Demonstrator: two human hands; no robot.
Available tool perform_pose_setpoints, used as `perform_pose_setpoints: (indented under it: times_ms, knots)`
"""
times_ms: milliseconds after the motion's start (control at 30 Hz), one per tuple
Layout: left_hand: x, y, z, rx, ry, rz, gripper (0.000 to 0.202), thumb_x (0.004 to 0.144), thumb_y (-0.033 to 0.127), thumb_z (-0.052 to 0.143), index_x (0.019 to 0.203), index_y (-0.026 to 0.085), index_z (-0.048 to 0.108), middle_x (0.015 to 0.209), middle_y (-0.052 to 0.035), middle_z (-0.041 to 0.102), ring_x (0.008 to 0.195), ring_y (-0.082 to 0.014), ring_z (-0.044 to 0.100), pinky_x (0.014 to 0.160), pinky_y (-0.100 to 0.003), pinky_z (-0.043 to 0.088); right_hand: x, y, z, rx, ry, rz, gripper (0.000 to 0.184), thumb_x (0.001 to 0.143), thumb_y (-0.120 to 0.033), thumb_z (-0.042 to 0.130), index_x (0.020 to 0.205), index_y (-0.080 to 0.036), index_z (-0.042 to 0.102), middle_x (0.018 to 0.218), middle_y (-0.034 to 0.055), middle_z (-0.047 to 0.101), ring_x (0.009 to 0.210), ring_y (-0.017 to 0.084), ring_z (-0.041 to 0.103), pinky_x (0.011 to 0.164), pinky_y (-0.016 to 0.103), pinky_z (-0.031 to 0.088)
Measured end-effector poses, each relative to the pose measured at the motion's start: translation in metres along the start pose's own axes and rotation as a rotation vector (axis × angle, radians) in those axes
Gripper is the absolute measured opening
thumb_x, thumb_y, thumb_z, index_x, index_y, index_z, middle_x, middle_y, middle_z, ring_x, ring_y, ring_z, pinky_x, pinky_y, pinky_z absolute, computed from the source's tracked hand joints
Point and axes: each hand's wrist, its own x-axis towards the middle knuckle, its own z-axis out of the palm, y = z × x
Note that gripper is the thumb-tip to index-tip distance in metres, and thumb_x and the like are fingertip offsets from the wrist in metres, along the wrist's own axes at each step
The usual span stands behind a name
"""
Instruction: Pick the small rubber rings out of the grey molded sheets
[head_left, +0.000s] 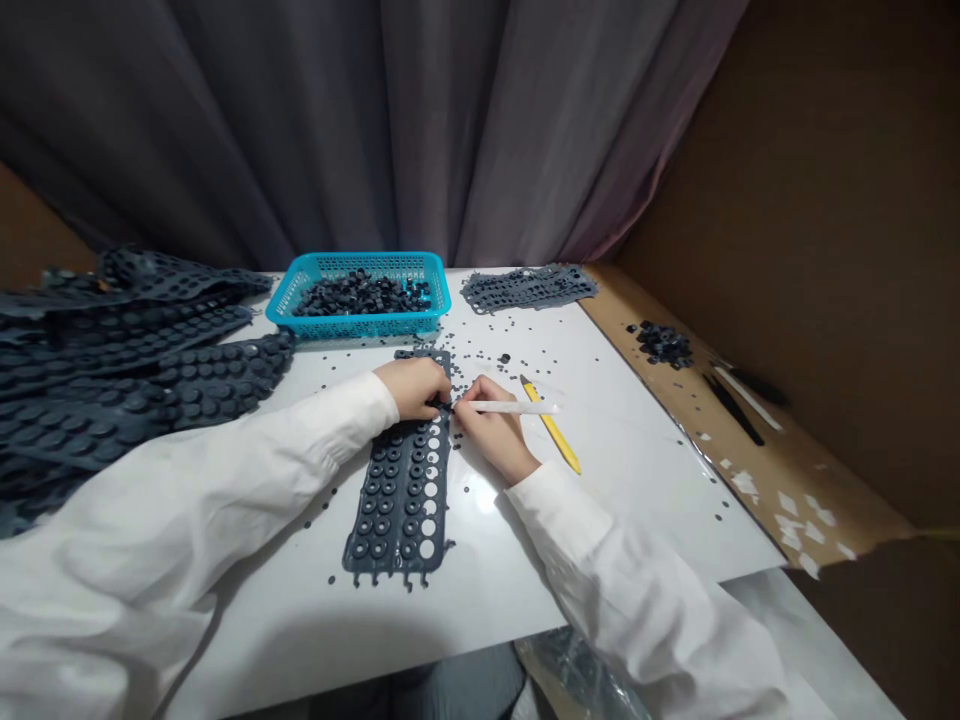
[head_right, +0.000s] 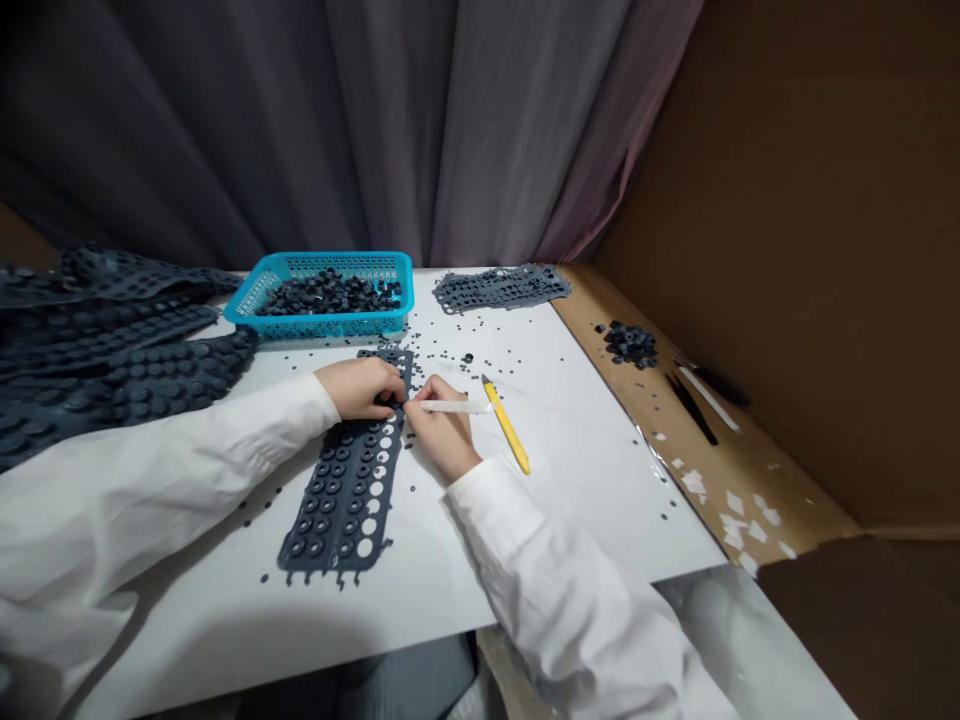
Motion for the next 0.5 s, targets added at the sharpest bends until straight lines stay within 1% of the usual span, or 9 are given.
perform_pose_setpoints:
  times_ms: [100, 167, 300, 400, 500]
  knots:
    - [0.006, 0.006, -0.001, 0.017, -0.024, -0.017, 0.016, 0.068, 0.017, 0.064, 0.083, 0.018, 0.07, 0.079, -0.0067, 0.066, 0.074, -0.0216, 0.06, 0.061, -0.027, 0.039, 0.0, 0.0, 0.0, -0.013, 0.005, -0.004, 0.011, 0.065, -0.019, 0.053, 0.058, -0.021, 0.045, 0.05, -0.0061, 0.048, 0.051, 0.012, 0.045, 0.051, 0.023, 0.032]
    - [0.01, 0.007, 0.0, 0.007, -0.032, -0.018, 0.013, 0.067, 0.014, 0.064, 0.078, 0.017, 0.07, 0.078, -0.0077, 0.066, 0.075, -0.0222, 0.061, 0.062, -0.027, 0.04, 0.0, 0.0, 0.0, -0.018, 0.004, -0.001, 0.011, 0.065, -0.019, 0.053, 0.057, -0.021, 0.045, 0.05, -0.0059, 0.048, 0.052, 0.012, 0.045, 0.051, 0.023, 0.032]
    - [0.011, -0.001, 0.001, -0.063, -0.016, 0.011, 0.008, 0.068, 0.009, 0.063, 0.067, 0.017, 0.068, 0.071, -0.0052, 0.065, 0.071, -0.0185, 0.06, 0.063, -0.025, 0.039, -0.001, 0.0, 0.0, -0.036, 0.001, -0.007, 0.011, 0.065, -0.02, 0.053, 0.058, -0.021, 0.045, 0.05, -0.0059, 0.048, 0.052, 0.012, 0.045, 0.052, 0.023, 0.032]
    - [0.004, -0.01, 0.006, -0.15, 0.045, 0.031, 0.005, 0.071, 0.015, 0.064, 0.067, 0.017, 0.067, 0.068, -0.0029, 0.065, 0.067, -0.0153, 0.058, 0.063, -0.022, 0.04, -0.001, 0.0, 0.0, -0.048, 0.009, -0.005, 0.012, 0.065, -0.02, 0.053, 0.057, -0.021, 0.045, 0.05, -0.006, 0.048, 0.052, 0.012, 0.045, 0.053, 0.023, 0.033]
    - [-0.008, -0.015, 0.017, -0.227, 0.151, -0.003, 0.012, 0.08, 0.023, 0.059, 0.076, 0.015, 0.067, 0.067, -0.0026, 0.064, 0.061, -0.0133, 0.055, 0.059, -0.021, 0.04, -0.001, -0.001, 0.001, -0.056, 0.009, -0.002, 0.012, 0.066, -0.02, 0.054, 0.057, -0.021, 0.046, 0.051, -0.0057, 0.048, 0.052, 0.012, 0.044, 0.054, 0.024, 0.033]
